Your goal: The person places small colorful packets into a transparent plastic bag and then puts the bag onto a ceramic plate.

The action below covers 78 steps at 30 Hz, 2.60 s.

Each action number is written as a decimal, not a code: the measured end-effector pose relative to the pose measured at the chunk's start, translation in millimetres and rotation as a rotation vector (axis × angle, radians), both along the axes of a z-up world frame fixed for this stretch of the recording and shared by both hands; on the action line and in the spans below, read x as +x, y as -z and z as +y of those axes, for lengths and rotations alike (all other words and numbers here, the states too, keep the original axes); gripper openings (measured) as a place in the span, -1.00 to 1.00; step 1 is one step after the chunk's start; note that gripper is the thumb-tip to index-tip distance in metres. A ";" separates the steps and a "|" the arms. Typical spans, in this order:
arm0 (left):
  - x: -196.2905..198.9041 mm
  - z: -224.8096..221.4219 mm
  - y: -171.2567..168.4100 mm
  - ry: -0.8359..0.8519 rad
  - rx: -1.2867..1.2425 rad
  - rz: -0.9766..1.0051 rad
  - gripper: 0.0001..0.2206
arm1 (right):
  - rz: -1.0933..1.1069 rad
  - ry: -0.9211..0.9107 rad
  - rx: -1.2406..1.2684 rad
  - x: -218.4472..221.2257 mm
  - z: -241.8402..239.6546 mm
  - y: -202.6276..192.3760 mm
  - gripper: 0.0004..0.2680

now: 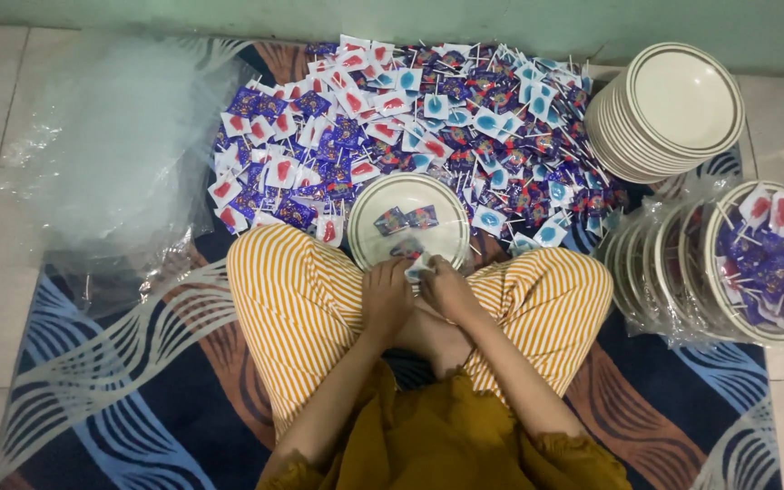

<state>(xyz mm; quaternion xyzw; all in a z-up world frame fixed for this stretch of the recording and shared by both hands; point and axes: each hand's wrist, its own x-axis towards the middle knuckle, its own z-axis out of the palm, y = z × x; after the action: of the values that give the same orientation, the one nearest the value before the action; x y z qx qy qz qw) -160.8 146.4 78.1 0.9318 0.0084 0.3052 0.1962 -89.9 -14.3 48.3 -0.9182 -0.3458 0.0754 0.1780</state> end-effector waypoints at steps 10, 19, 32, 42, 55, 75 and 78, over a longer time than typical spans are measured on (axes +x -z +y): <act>-0.9 3.9 -12.8 0.014 -0.176 -0.073 -0.66 | -0.083 -0.040 -0.355 24.6 38.4 -27.0 -0.76; 2.1 3.3 -16.4 0.062 -0.179 -0.048 -0.66 | 0.804 -0.004 0.447 80.0 -51.9 -121.3 -0.78; 108.7 -44.4 -50.9 0.226 0.175 -0.042 -0.73 | 0.057 0.359 -0.177 130.1 -82.8 -14.2 -0.57; 187.7 -82.4 44.8 0.255 0.248 0.358 -0.71 | -0.115 0.645 -0.199 152.6 -101.5 72.4 -0.83; 201.6 -21.2 -24.1 -0.009 -0.390 -0.023 -0.79 | 0.097 1.189 0.649 149.0 -108.9 6.8 -0.89; 207.5 -16.8 -34.3 -0.193 0.146 0.538 -0.52 | 0.182 1.165 0.812 140.7 -99.8 -8.4 -0.89; 211.8 -21.0 -17.1 0.079 0.080 0.871 -0.52 | 0.203 1.151 0.823 134.5 -90.5 -24.2 -0.86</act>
<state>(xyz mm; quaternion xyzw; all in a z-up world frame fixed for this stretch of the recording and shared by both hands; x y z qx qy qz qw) 51.0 125.3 95.2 0.9800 0.0430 -0.1237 0.1498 44.6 -104.9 72.5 -0.8017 0.2117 -0.0822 0.5530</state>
